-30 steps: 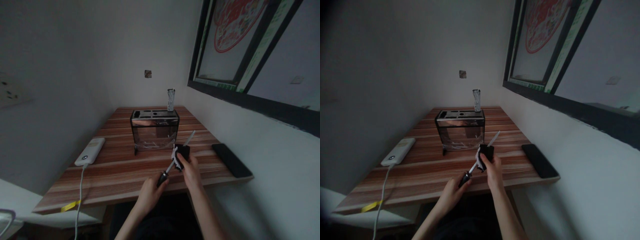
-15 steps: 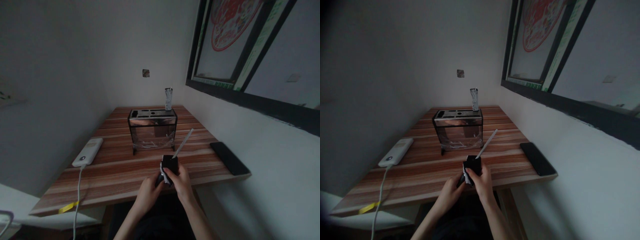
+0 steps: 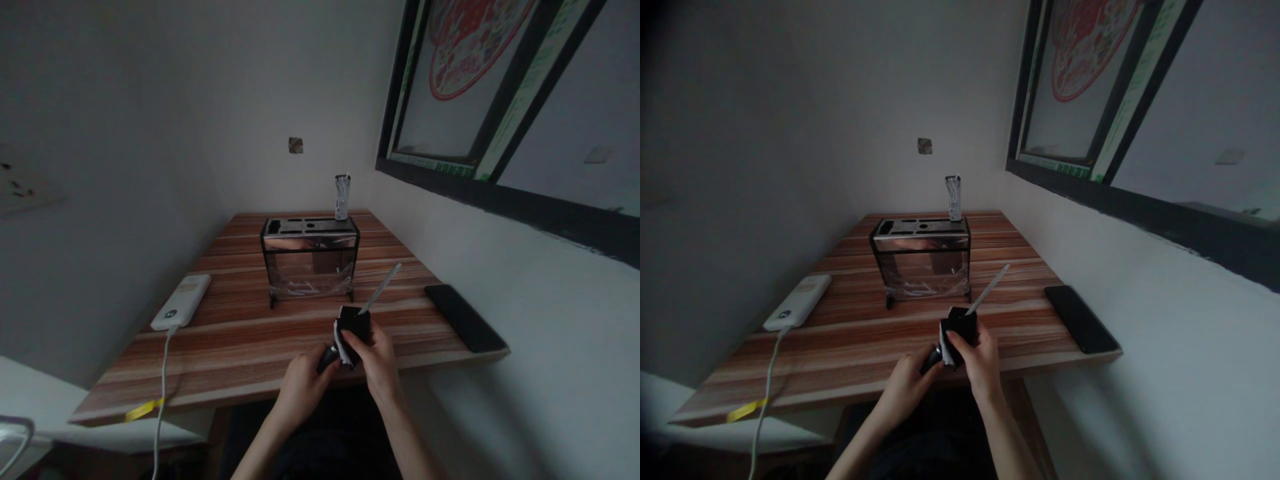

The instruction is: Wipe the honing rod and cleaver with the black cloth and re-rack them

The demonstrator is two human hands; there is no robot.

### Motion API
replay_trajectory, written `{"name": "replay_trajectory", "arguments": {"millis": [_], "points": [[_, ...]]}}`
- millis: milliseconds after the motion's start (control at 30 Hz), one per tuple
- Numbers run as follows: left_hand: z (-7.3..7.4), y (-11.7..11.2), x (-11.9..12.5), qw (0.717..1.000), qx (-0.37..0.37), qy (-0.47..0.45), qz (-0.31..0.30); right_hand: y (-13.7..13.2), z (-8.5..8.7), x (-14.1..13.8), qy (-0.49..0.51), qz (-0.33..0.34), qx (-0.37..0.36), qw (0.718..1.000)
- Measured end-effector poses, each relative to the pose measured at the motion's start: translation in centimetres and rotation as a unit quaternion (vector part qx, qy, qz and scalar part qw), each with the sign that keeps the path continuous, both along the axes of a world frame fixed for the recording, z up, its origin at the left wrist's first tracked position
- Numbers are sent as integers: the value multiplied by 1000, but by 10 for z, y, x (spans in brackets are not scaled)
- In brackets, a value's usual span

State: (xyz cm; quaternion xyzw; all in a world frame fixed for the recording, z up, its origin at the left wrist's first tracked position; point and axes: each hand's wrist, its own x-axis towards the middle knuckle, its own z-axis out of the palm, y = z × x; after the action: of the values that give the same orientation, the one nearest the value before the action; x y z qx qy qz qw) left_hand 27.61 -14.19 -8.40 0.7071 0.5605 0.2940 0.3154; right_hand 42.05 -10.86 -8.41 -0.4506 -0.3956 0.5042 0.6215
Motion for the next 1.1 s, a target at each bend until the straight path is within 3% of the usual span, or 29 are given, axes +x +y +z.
{"name": "replay_trajectory", "arguments": {"millis": [167,367,733,1100], "points": [[5,-1,1,1000,3,6,-7,12,13,12,37,-12,14,999],[1,-2,0,1000,12,22,-4,34,28,32,72,-38,24,996],[1,-2,1,999,7,38,-6,73,53,65,121,-121,117,978],[2,-2,-1,999,5,31,-10,75,50,66,157,-124,108,974]]}}
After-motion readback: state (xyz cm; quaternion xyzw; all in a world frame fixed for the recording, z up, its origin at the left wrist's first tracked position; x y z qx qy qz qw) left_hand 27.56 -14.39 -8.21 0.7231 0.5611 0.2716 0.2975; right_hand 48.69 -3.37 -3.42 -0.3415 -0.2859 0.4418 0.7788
